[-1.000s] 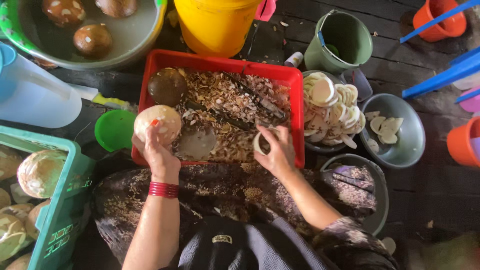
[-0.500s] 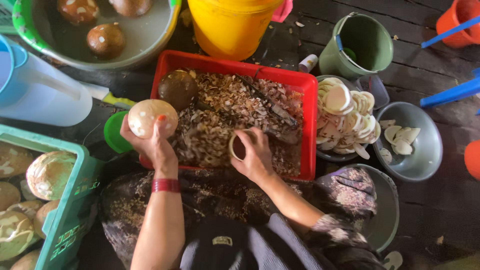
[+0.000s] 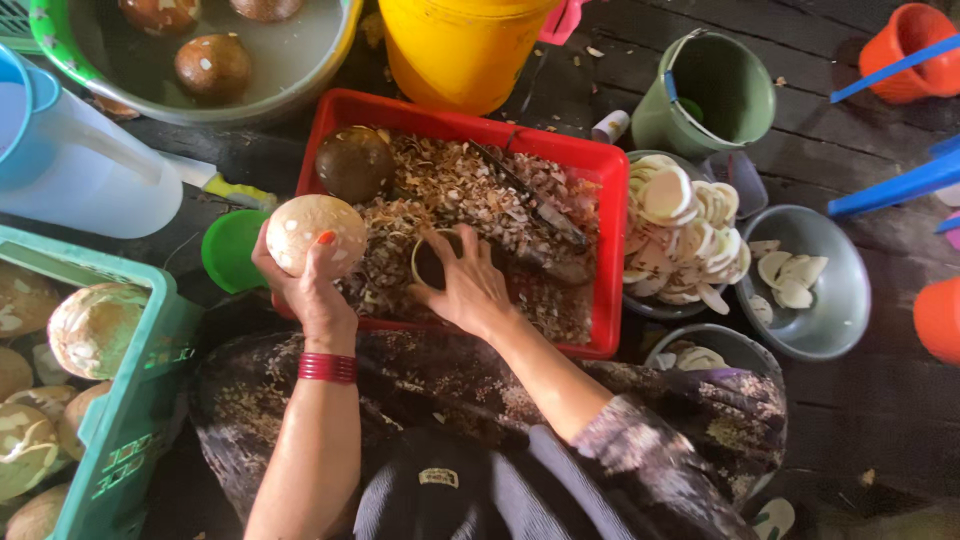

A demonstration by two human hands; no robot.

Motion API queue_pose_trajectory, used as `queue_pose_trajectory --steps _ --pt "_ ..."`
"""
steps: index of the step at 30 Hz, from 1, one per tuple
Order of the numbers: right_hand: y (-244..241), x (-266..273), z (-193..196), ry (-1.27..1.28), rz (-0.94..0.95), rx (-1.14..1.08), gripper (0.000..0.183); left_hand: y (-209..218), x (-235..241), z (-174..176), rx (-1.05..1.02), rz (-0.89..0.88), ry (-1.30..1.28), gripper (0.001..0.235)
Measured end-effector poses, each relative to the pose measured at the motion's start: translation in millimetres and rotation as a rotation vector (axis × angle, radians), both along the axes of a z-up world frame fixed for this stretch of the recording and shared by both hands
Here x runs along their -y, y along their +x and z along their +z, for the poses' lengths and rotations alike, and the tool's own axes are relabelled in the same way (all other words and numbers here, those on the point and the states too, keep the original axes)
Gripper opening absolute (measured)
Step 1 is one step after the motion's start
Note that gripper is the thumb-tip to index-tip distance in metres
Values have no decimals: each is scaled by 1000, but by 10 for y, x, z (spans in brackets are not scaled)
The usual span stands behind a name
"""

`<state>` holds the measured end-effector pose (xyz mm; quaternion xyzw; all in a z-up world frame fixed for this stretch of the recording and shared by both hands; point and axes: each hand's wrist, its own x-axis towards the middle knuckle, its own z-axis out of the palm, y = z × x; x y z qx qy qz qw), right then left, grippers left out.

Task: The person sits on a wooden floor and uses a knife to peel the brown skin off round fruits, placing the peels into a red tray. After peeling, the person uses a cylindrical tool to scoop the flesh from the fruit and places the scooped fruit into a green crate.

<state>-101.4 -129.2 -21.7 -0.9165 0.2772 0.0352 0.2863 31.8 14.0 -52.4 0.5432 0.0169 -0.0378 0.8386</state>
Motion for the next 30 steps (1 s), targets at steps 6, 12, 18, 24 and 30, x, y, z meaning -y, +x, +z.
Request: queue_pose_trajectory --steps 6,12,18,24,30 --pt "-584 585 -489 -286 -39 351 48 -273 -47 131 -77 -332 -257 83" --pt "-559 1165 -618 -333 135 174 80 -513 326 393 133 -786 179 96" --pt "-688 1301 -120 246 -279 -180 41 -860 564 511 297 -867 458 106" --pt "-665 1431 -315 -14 -90 283 23 -971 519 571 707 -771 1014 110" --pt "-341 1220 -483 -222 362 450 43 -968 202 965 744 -652 918 99"
